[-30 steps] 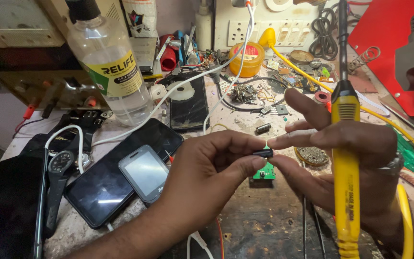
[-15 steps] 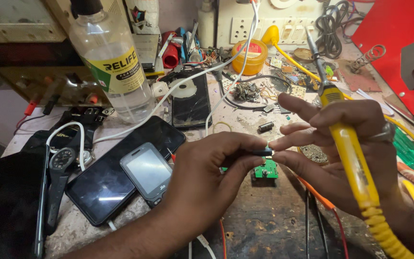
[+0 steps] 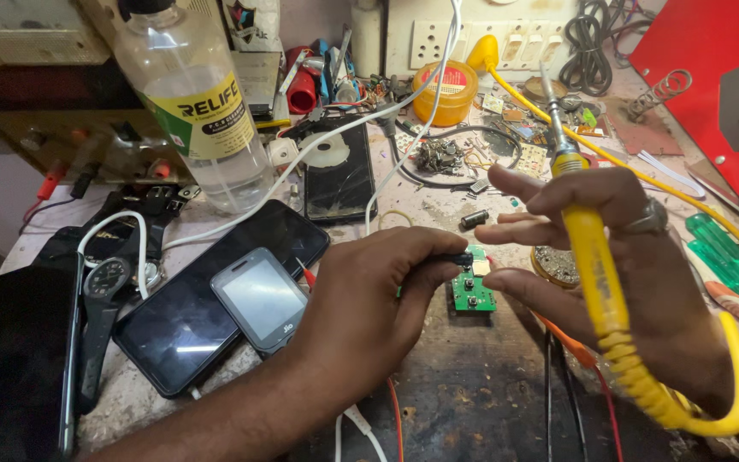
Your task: The person solders components on a green circuit board with a soldering iron, holding the board steady with the other hand. They periodically touch the board with multimeter probes to test it, reposition the board, and continue soldering across different points on the board.
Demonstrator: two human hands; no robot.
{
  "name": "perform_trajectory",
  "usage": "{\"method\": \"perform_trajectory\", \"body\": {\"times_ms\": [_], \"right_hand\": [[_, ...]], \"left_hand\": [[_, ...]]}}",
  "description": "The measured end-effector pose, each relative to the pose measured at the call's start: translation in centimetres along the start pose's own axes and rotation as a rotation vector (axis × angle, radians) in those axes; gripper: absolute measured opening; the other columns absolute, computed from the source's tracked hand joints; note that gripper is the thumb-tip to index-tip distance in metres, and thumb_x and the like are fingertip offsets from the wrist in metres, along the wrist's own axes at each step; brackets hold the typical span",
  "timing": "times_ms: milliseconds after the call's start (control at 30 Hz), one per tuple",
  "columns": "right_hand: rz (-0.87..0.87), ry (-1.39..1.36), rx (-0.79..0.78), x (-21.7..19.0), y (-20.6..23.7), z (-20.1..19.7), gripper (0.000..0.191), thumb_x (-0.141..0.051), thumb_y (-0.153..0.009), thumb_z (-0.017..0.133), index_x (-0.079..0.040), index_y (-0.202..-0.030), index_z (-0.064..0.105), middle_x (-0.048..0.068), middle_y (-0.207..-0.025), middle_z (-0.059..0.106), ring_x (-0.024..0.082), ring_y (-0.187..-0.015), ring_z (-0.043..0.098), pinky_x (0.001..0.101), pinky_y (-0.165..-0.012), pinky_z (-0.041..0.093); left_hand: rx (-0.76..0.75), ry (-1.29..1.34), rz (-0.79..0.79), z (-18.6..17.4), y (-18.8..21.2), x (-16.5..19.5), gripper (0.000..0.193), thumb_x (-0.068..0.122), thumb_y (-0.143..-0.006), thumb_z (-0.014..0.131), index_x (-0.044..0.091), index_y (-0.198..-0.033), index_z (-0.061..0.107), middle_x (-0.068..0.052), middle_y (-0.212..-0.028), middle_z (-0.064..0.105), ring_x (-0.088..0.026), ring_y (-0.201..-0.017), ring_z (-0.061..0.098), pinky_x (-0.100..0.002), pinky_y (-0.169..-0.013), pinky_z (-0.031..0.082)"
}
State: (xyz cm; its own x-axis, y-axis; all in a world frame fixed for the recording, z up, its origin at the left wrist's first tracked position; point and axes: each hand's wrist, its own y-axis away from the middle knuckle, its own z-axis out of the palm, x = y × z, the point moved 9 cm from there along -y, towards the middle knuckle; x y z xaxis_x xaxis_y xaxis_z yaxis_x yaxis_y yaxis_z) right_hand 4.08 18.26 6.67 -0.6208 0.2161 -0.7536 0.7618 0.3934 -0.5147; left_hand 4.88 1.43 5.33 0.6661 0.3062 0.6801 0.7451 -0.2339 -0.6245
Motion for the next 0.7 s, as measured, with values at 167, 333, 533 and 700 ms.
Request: {"method": "perform_trajectory", "body": {"times_ms": [167,333,533,700], "right_hand": [[-0.033,0.205,0.033,-0.7,0.4,0.1,0.057,0.006,-0.080,0.080,-0.007,-0.122,0.044,0.005,-0.113,0.056,0.027,-0.129,0.071,0.0312,-0.095,0.059],[0.006,0.218,0.053,-0.2,0.3,0.2,0.057,0.006,-0.079,0.080,-0.007,-0.121,0.045,0.005,-0.113,0.052,0.027,-0.127,0.071,0.0277,-0.089,0.064],[0.033,0.503,-0.068,0.6,0.0,0.1,0.056,-0.013,-0.087,0.080,-0.007,-0.126,0.040,0.013,-0.147,0.059,0.021,-0.116,0.072,0.0277,-0.087,0.063],[-0.025,0.564,-0.229,1.2,0.4,1.2,0.071,-0.033,-0.079,0.085,-0.009,-0.131,0.042,0.020,-0.144,0.061,0.030,-0.116,0.072,0.0373,-0.086,0.059]], "left_hand": [[-0.004,-0.002,-0.020,0.0,0.1,0.1,0.016,0.010,-0.092,0.073,0.006,-0.108,0.073,-0.011,-0.096,0.077,-0.024,-0.088,0.079,-0.033,-0.074,0.061],[0.003,-0.008,0.007,0.0,0.2,0.3,0.015,0.010,-0.092,0.073,0.007,-0.106,0.073,-0.011,-0.096,0.077,-0.025,-0.088,0.079,-0.033,-0.076,0.061],[-0.101,-0.154,-0.052,0.7,-0.2,-0.8,0.021,0.012,-0.090,0.069,0.007,-0.110,0.072,-0.014,-0.097,0.075,-0.034,-0.091,0.072,-0.044,-0.078,0.055],[-0.149,-0.295,-0.026,1.3,-0.1,-1.1,0.014,0.012,-0.085,0.069,0.008,-0.098,0.074,-0.012,-0.090,0.073,-0.035,-0.093,0.066,-0.048,-0.083,0.048]]}}
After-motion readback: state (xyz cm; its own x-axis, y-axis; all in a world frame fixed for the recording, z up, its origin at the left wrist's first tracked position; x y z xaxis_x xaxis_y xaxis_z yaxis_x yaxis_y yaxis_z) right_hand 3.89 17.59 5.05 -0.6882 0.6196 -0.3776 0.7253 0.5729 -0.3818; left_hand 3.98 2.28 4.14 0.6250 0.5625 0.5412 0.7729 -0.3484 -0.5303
